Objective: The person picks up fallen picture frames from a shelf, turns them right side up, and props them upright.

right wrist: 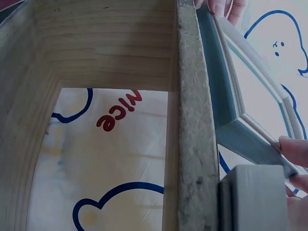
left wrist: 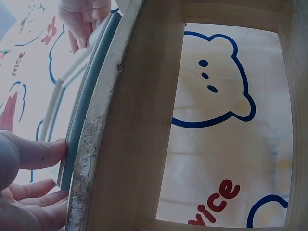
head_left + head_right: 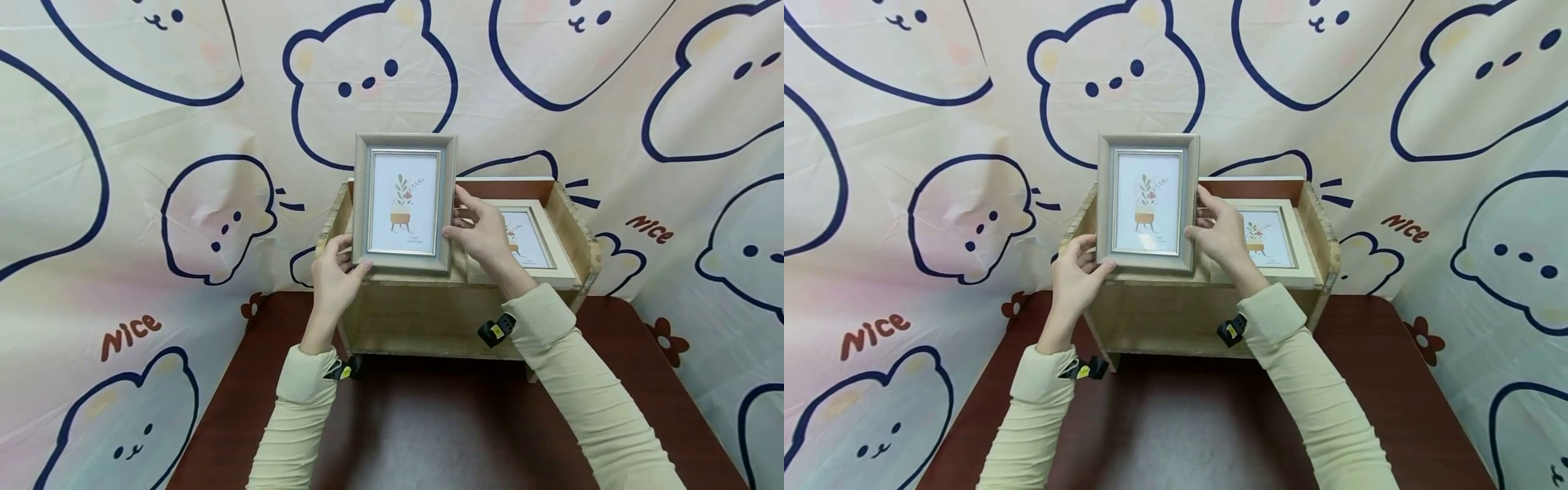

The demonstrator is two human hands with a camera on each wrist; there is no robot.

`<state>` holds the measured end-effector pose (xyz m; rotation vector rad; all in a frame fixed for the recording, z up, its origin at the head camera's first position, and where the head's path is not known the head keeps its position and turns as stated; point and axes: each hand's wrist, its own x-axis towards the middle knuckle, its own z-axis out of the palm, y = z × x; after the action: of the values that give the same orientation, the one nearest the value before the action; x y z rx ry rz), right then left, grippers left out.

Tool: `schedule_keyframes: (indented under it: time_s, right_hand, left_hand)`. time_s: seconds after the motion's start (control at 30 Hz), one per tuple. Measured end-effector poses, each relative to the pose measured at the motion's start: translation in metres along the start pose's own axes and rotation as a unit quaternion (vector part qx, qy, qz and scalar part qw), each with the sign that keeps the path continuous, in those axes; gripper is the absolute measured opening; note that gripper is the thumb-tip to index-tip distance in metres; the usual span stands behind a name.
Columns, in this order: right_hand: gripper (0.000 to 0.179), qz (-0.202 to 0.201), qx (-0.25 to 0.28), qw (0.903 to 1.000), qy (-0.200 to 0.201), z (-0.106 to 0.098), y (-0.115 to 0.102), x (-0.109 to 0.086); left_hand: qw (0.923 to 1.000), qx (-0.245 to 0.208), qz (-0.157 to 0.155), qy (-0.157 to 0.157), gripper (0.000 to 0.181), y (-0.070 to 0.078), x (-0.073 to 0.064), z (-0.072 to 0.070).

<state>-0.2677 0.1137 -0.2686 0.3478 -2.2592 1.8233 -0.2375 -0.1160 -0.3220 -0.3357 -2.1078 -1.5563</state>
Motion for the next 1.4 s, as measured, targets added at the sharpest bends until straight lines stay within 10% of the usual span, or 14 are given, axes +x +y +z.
schedule_keyframes:
  time_s: [1.4]
  right_hand:
    - [0.089,-0.098,-0.123,0.9862,-0.051,-0.027,-0.047,0.034]
  left_hand:
    - [0.9895,0.085,0.115,0.022,0.065,-0.014,0.001,0.01]
